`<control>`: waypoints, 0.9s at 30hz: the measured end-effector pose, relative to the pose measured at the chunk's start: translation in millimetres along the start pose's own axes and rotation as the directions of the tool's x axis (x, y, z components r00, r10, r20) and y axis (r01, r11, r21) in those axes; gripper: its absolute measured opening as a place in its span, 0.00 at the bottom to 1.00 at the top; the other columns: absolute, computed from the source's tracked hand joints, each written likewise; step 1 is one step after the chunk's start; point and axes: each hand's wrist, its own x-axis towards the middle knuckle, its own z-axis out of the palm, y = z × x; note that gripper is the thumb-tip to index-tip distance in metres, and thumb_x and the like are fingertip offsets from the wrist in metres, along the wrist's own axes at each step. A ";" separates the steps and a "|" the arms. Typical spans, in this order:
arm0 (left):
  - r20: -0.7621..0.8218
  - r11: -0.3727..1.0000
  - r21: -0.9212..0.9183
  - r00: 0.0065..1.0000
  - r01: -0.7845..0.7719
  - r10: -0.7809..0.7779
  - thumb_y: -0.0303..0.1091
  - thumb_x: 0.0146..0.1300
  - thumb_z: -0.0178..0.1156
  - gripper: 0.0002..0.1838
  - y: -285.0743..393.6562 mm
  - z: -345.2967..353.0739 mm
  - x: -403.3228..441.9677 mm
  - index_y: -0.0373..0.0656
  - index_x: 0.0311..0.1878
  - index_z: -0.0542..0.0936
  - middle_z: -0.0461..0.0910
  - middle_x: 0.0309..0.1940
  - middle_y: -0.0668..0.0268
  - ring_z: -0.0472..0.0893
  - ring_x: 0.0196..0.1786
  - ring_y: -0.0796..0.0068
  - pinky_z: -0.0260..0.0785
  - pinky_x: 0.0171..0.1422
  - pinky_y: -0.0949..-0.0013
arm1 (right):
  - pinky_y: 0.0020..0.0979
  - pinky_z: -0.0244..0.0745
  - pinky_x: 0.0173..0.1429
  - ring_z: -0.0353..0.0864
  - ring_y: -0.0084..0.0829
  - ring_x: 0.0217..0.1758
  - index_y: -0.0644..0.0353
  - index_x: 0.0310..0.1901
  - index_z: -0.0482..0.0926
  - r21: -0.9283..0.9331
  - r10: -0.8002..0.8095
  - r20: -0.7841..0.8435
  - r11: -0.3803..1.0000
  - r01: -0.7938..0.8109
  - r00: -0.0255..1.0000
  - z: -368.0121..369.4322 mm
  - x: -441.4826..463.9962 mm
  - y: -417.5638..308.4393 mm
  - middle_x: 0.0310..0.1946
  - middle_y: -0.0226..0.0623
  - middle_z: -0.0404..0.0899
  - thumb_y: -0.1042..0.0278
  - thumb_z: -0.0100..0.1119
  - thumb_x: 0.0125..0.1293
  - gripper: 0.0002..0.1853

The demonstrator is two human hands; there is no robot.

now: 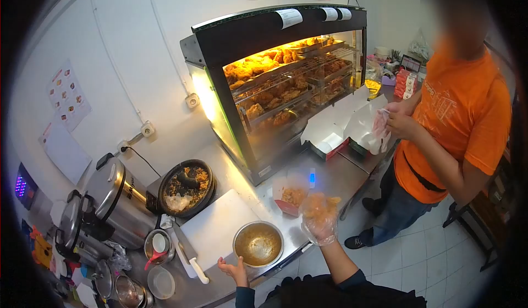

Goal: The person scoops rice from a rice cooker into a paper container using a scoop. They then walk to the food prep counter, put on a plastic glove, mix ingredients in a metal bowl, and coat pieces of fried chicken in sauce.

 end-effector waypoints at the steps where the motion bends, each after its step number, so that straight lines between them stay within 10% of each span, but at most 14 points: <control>1: 0.000 1.000 -0.010 1.000 -0.004 0.004 0.30 0.39 0.61 0.37 -1.2 0.5 0.6 0.40 0.53 0.52 0.54 0.49 0.55 0.54 0.54 0.61 0.42 0.58 0.59 | 0.26 0.69 0.35 0.69 0.28 0.33 0.58 0.34 0.70 -0.008 -0.025 -0.022 1.000 0.025 0.999 0.6 0.1 0.0 0.30 0.34 0.70 0.55 0.50 0.52 0.14; 9: 0.006 0.997 -0.071 1.000 -0.028 0.029 0.31 0.42 0.60 0.38 0.5 5.6 9.8 0.39 0.56 0.52 0.53 0.52 0.55 0.54 0.55 0.60 0.42 0.60 0.60 | 0.31 0.68 0.43 0.70 0.33 0.37 0.62 0.37 0.69 -0.064 -0.010 0.255 0.998 0.027 0.967 -13.6 3.6 -22.6 0.34 0.40 0.71 0.54 0.52 0.52 0.19; 18: 0.090 0.902 -0.127 0.901 -0.413 0.425 0.32 0.50 0.55 0.37 95.1 28.4 62.2 0.42 0.61 0.48 0.51 0.58 0.56 0.55 0.58 0.62 0.46 0.60 0.64 | 0.24 0.67 0.35 0.65 0.28 0.32 0.59 0.33 0.68 0.058 -0.037 0.255 0.998 0.023 0.966 1.7 -10.7 -32.1 0.29 0.34 0.66 0.59 0.54 0.51 0.14; 27: 0.111 0.534 -0.250 0.524 -0.808 0.845 0.32 0.49 0.55 0.38 249.9 78.6 71.4 0.45 0.62 0.47 0.62 0.48 0.56 0.62 0.51 0.64 0.50 0.56 0.64 | 0.25 0.68 0.34 0.65 0.29 0.32 0.59 0.33 0.68 0.039 -0.088 0.307 0.996 0.080 0.948 4.5 -24.4 -38.1 0.30 0.35 0.66 0.57 0.53 0.51 0.15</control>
